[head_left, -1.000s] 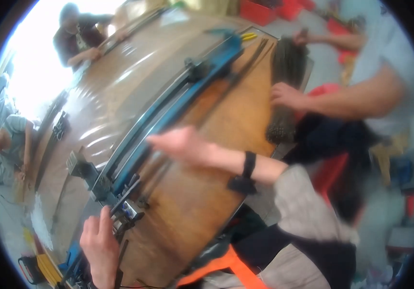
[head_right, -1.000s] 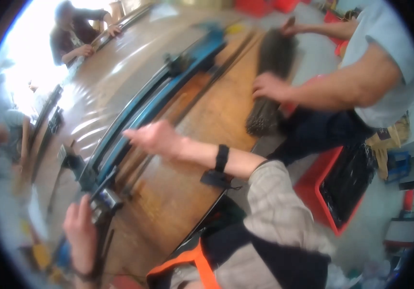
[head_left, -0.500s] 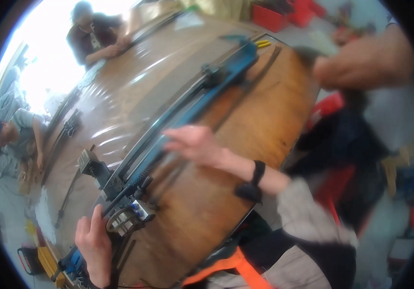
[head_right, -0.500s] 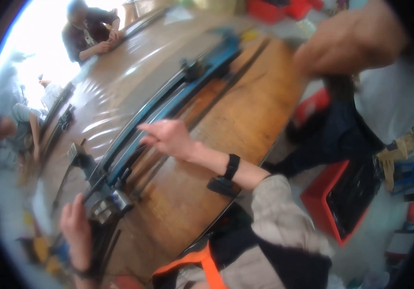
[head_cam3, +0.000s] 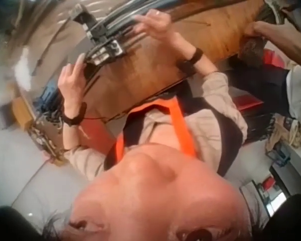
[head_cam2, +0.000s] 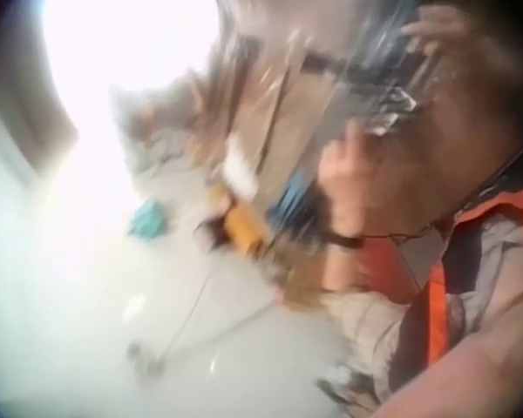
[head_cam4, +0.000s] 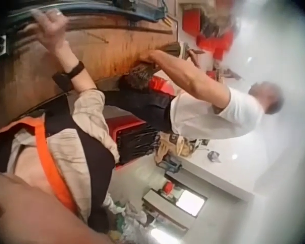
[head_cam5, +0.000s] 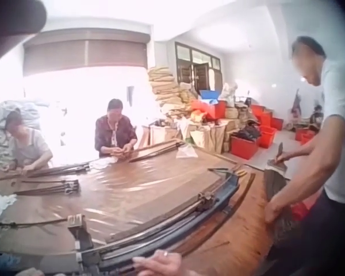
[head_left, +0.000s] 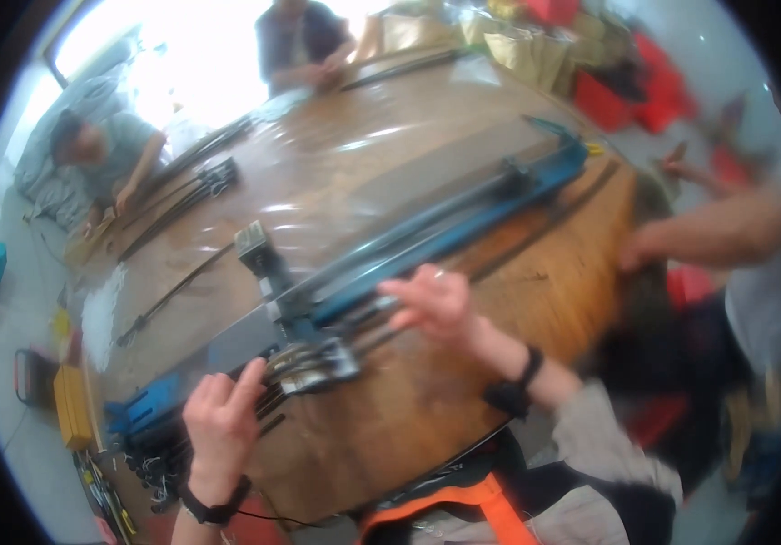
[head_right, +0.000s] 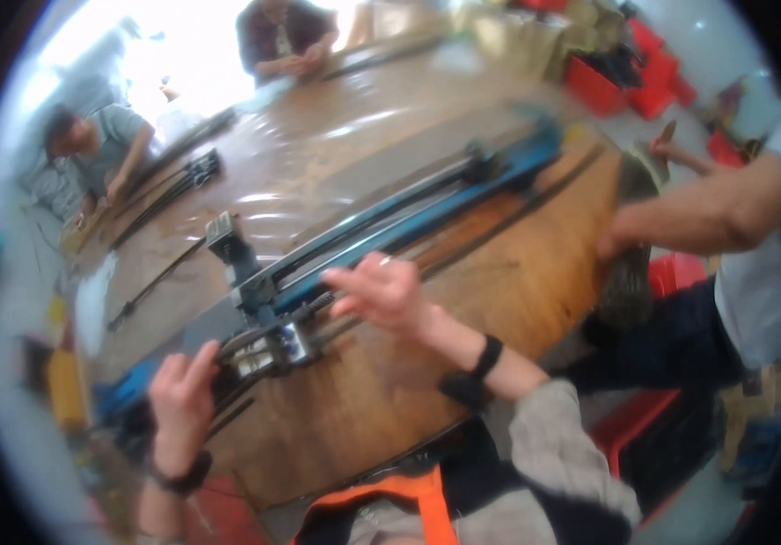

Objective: Assembling and processing bristles using a manual sliding mechanism on a jig.

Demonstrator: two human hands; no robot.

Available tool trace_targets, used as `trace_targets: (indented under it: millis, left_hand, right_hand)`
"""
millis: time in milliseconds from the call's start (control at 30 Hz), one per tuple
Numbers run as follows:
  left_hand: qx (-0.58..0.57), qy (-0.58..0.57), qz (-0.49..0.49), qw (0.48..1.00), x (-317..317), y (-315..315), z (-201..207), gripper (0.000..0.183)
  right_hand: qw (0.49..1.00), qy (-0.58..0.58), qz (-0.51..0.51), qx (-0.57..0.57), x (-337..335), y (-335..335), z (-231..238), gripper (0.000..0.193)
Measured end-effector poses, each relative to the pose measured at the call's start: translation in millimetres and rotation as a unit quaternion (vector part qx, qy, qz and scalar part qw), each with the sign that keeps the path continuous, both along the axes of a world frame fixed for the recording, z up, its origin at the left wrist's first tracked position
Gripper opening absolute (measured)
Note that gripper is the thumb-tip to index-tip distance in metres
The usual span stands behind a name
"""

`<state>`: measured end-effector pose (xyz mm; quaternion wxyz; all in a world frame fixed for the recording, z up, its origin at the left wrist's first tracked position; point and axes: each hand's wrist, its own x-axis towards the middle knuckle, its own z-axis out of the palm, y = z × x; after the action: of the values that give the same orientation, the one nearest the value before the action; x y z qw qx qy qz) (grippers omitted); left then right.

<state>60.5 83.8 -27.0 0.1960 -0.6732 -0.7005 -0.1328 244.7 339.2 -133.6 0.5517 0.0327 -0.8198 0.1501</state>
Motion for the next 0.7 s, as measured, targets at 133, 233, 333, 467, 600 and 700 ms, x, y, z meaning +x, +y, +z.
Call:
trace_targets:
  millis: [133, 233, 333, 467, 600, 700]
  left_hand:
    - [0.0, -0.02, 0.014, 1.0, -7.2, -8.8, -3.7, 0.036]
    - [-0.03, -0.036, 0.01, 0.999, -10.5, -27.6, -1.6, 0.037]
    - [0.079, -0.028, 0.146, 0.986, -62.0, -71.5, 19.6, 0.025]
    - [0.113, -0.067, 0.217, 0.967, -78.6, -82.6, 39.2, 0.026]
    - [0.132, -0.113, 0.221, 0.96, -75.8, -93.5, 34.7, 0.028]
    - [0.133, -0.121, 0.223, 0.958, -76.0, -111.1, 30.6, 0.029]
  right_hand:
    - [0.998, -0.032, 0.006, 0.054, -24.3, -42.7, 4.8, 0.038]
    - [0.997, 0.022, -0.037, 0.067, -29.2, -21.1, 1.2, 0.033]
    - [0.992, -0.08, -0.098, 0.003, -6.1, 21.9, -11.6, 0.019]
    - [0.983, -0.133, -0.048, -0.114, -47.2, 13.0, -9.4, 0.013]
    - [0.938, -0.227, 0.095, -0.246, -117.6, -18.1, 36.6, 0.012]
    - [0.923, -0.223, 0.191, -0.25, -151.2, -29.3, 45.5, 0.013]
